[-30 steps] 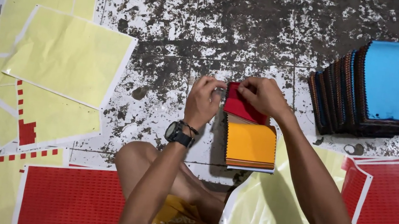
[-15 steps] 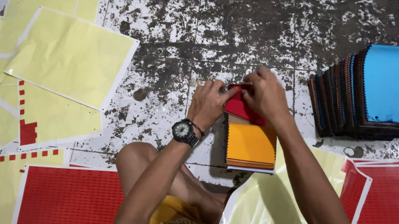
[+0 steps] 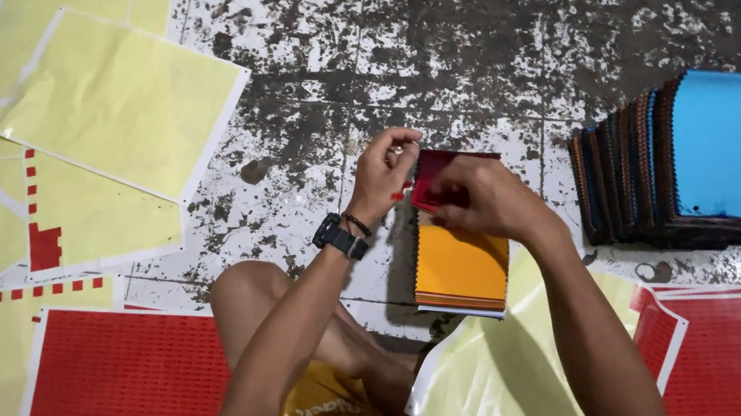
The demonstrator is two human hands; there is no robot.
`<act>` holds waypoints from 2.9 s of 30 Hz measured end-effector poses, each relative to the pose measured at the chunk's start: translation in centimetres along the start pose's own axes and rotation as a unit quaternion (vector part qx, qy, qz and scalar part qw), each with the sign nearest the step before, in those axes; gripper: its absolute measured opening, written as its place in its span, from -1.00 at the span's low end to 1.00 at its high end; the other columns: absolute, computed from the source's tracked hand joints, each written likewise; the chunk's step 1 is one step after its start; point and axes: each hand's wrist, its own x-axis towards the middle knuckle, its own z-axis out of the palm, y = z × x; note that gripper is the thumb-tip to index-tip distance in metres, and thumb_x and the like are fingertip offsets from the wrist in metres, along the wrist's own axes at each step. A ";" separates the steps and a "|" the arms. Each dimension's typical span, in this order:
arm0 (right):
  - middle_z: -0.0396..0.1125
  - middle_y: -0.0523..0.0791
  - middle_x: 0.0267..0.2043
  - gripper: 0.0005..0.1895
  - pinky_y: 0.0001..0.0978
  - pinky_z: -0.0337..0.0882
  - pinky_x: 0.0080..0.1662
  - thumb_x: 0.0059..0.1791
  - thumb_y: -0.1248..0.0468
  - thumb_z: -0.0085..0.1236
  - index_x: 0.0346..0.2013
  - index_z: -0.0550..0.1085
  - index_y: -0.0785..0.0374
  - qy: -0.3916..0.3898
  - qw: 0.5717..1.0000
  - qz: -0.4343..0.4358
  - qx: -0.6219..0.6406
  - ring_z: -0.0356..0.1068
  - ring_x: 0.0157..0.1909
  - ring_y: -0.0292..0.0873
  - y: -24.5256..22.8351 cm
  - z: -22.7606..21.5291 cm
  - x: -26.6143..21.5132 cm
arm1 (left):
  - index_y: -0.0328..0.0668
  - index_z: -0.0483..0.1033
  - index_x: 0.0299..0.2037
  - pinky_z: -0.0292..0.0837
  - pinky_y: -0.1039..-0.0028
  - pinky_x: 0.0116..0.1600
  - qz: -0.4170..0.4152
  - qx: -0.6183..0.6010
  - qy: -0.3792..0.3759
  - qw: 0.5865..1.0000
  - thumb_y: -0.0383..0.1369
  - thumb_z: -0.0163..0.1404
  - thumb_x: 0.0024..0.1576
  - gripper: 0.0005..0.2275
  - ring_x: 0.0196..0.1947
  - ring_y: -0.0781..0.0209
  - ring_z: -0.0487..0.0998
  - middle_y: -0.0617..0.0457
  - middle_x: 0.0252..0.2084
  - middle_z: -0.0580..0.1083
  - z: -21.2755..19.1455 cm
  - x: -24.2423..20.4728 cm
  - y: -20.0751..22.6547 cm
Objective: Manually assembling a swatch book or notebook by applying adhesive strips to the edges of individual colored paper sheets.
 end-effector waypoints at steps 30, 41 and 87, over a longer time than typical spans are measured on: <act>0.51 -0.05 -0.47 -0.83 -0.07 0.48 -0.14 0.06 0.21 0.11 -0.15 0.58 0.20 0.127 0.982 0.127 0.055 0.54 -0.23 0.07 7.4 5.0 2.6 | 0.02 0.46 -0.12 0.63 0.37 -0.25 0.106 0.254 0.079 0.958 -0.43 -0.10 0.21 -0.88 -0.30 0.16 0.60 0.21 -0.19 0.37 -0.9 -1.0 -2.1; 0.53 -0.07 -0.46 -0.83 -0.09 0.47 -0.12 0.06 0.22 0.11 -0.16 0.60 0.19 0.131 0.972 0.173 0.086 0.55 -0.22 0.03 7.0 5.6 2.9 | -0.03 0.51 -0.22 0.62 0.37 -0.18 0.182 0.262 0.061 0.946 -0.50 -0.06 0.18 -0.87 -0.23 0.10 0.57 0.19 -0.21 0.35 -1.4 -1.6 -1.9; 0.50 0.09 -0.26 -0.70 0.09 0.49 -0.07 -0.14 0.13 0.37 -0.25 0.59 0.26 -0.022 0.998 0.020 0.048 0.50 -0.09 0.23 1.3 -0.6 0.3 | 0.08 0.62 -0.19 0.41 0.42 -0.06 0.068 0.071 0.054 0.994 -0.31 -0.02 0.15 -0.86 -0.28 0.27 0.47 0.13 -0.27 0.47 0.8 1.1 -2.6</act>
